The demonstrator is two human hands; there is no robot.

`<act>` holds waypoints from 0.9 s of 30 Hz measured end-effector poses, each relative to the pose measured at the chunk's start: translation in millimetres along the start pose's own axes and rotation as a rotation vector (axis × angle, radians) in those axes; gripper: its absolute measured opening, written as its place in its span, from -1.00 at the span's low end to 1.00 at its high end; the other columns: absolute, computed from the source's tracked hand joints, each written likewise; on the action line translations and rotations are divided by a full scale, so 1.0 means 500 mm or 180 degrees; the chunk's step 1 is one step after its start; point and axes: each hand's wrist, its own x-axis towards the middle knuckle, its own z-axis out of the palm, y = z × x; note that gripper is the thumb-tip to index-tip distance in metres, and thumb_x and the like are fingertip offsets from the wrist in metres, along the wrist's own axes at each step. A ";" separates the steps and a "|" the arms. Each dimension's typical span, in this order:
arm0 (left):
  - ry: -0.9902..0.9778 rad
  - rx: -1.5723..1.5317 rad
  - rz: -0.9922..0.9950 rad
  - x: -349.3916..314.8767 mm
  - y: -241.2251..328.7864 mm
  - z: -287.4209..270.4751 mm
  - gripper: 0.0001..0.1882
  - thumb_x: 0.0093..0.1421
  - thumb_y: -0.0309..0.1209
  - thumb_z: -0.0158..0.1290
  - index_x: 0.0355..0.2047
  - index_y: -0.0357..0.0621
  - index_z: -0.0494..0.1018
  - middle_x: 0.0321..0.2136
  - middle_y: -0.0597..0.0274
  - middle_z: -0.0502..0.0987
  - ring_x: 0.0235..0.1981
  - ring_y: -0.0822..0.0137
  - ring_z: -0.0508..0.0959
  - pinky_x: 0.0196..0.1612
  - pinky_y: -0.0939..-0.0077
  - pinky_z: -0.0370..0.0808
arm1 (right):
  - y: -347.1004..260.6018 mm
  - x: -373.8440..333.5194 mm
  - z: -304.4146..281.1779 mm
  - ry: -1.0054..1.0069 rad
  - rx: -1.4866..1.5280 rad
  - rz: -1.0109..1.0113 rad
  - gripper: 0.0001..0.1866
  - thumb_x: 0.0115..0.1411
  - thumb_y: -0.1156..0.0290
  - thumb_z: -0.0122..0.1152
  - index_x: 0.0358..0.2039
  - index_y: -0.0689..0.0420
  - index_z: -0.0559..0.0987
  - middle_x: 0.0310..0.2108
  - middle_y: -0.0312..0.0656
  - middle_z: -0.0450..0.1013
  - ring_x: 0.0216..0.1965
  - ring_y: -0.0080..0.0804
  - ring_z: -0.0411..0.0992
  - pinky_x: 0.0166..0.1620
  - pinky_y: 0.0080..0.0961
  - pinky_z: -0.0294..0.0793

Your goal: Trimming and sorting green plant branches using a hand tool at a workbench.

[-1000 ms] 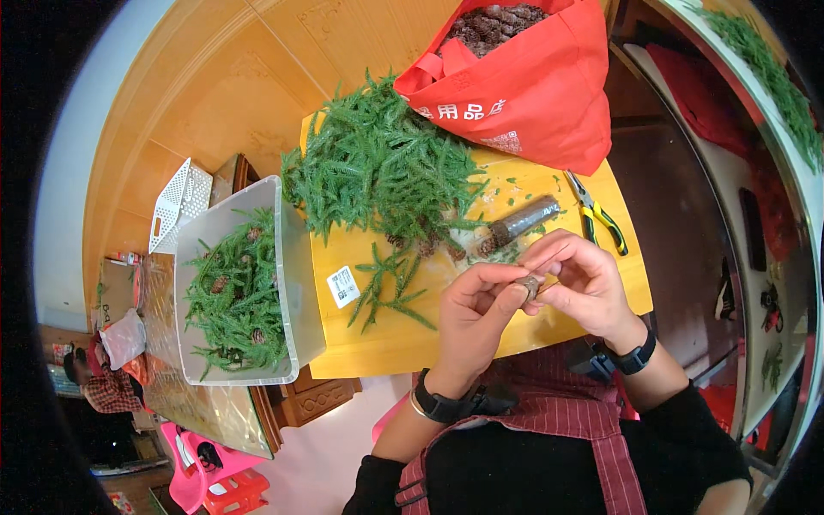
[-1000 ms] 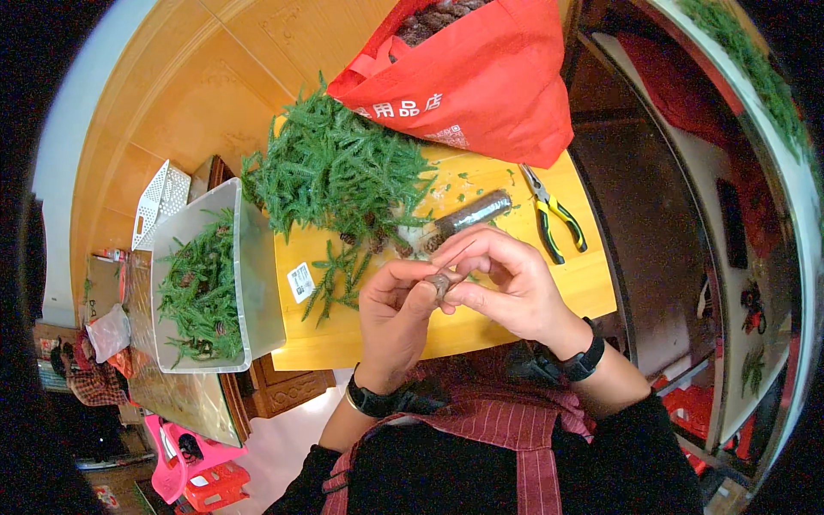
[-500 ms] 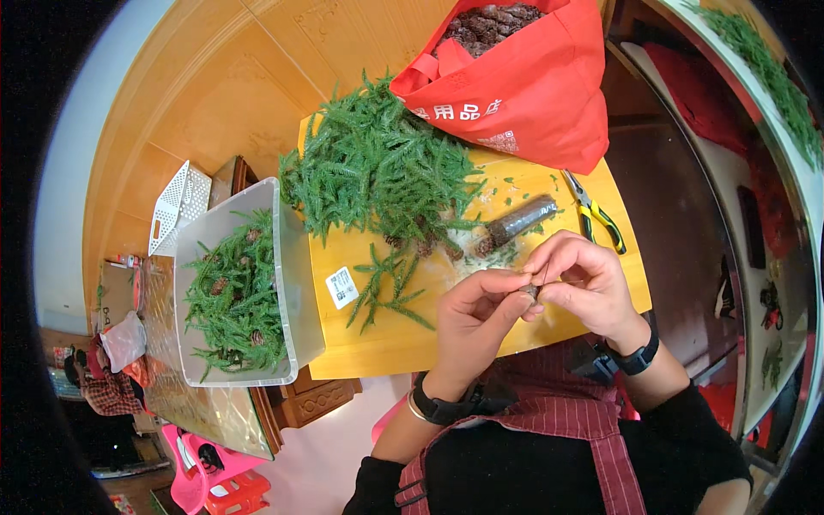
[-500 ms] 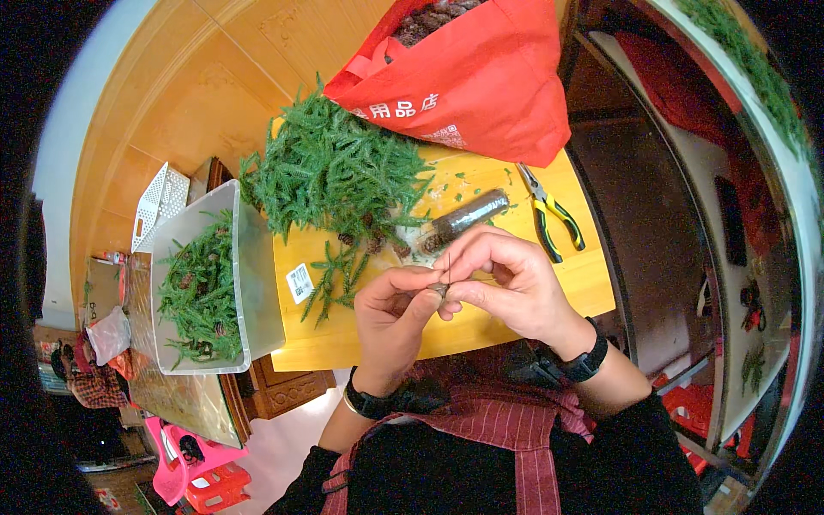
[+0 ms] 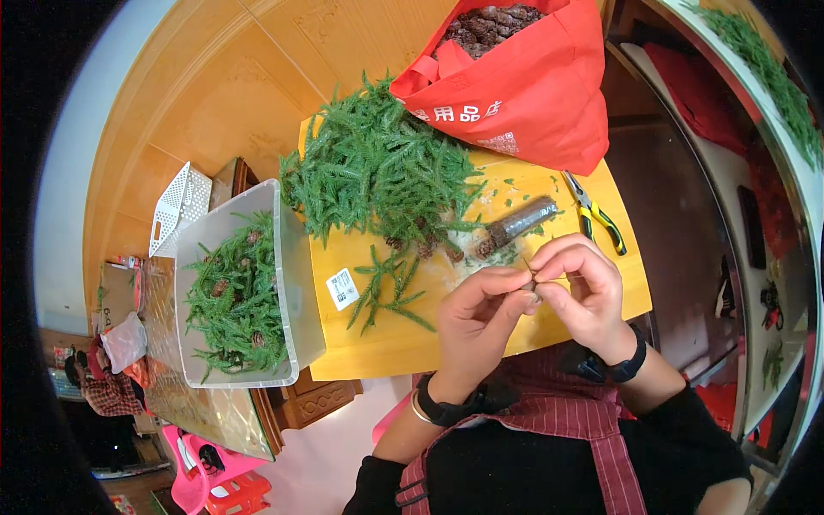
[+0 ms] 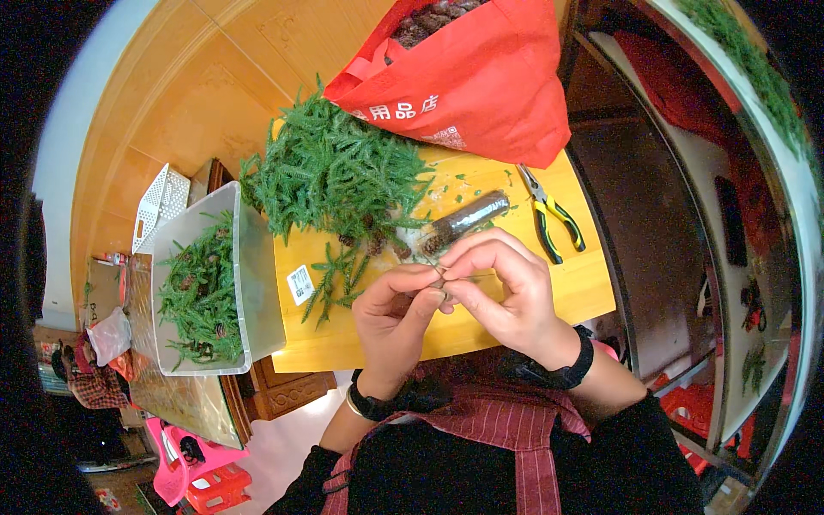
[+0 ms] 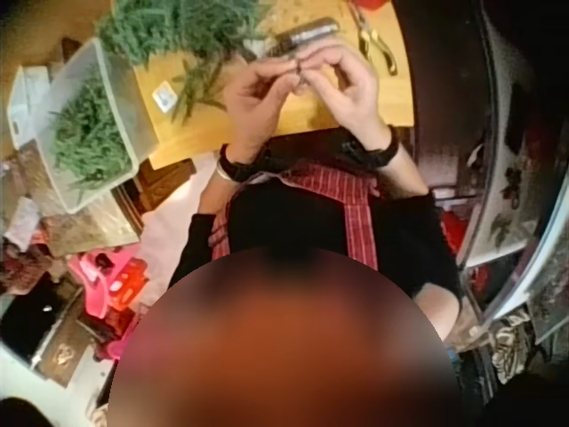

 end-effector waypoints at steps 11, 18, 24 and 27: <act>0.0193 0.0027 0.0092 -0.001 -0.009 0.002 -0.86 0.08 -0.64 -0.01 -0.30 -0.33 0.40 -0.32 0.12 0.45 -0.42 0.44 0.48 -0.33 0.61 0.45 | 0.003 -0.009 0.009 0.0190 -0.0768 -0.0604 -0.89 -0.07 0.70 0.10 -0.47 0.28 0.42 -0.33 -0.10 0.36 -0.31 -0.39 0.37 -0.22 -0.52 0.38; 0.0146 -0.0011 0.0052 0.004 -0.005 -0.003 -0.84 0.06 -0.66 0.00 -0.30 -0.32 0.40 -0.28 0.11 0.45 -0.39 0.43 0.48 -0.30 0.60 0.45 | -0.010 -0.001 -0.006 -0.0038 0.0249 0.0353 -0.87 -0.06 0.68 0.03 -0.43 0.27 0.44 -0.29 -0.09 0.36 -0.21 -0.38 0.34 -0.09 -0.51 0.30; 0.0084 0.0018 0.0079 0.008 -0.003 -0.015 -0.85 0.07 -0.66 -0.02 -0.31 -0.30 0.36 -0.24 0.05 0.43 -0.34 0.40 0.47 -0.24 0.56 0.44 | -0.007 0.016 -0.045 -0.0376 0.0118 0.0525 -0.74 0.00 0.46 0.09 -0.28 0.27 0.39 -0.25 -0.11 0.36 -0.16 -0.38 0.32 -0.06 -0.45 0.26; 0.0183 -0.0363 -0.0090 0.010 0.003 -0.025 -0.87 0.09 -0.63 -0.05 -0.31 -0.28 0.32 -0.23 0.02 0.42 -0.32 0.37 0.47 -0.21 0.53 0.43 | 0.037 0.023 -0.091 -0.0273 -0.2503 0.0580 -0.54 -0.07 0.30 0.22 -0.16 0.22 0.36 -0.21 -0.06 0.36 -0.10 -0.14 0.31 -0.03 -0.40 0.24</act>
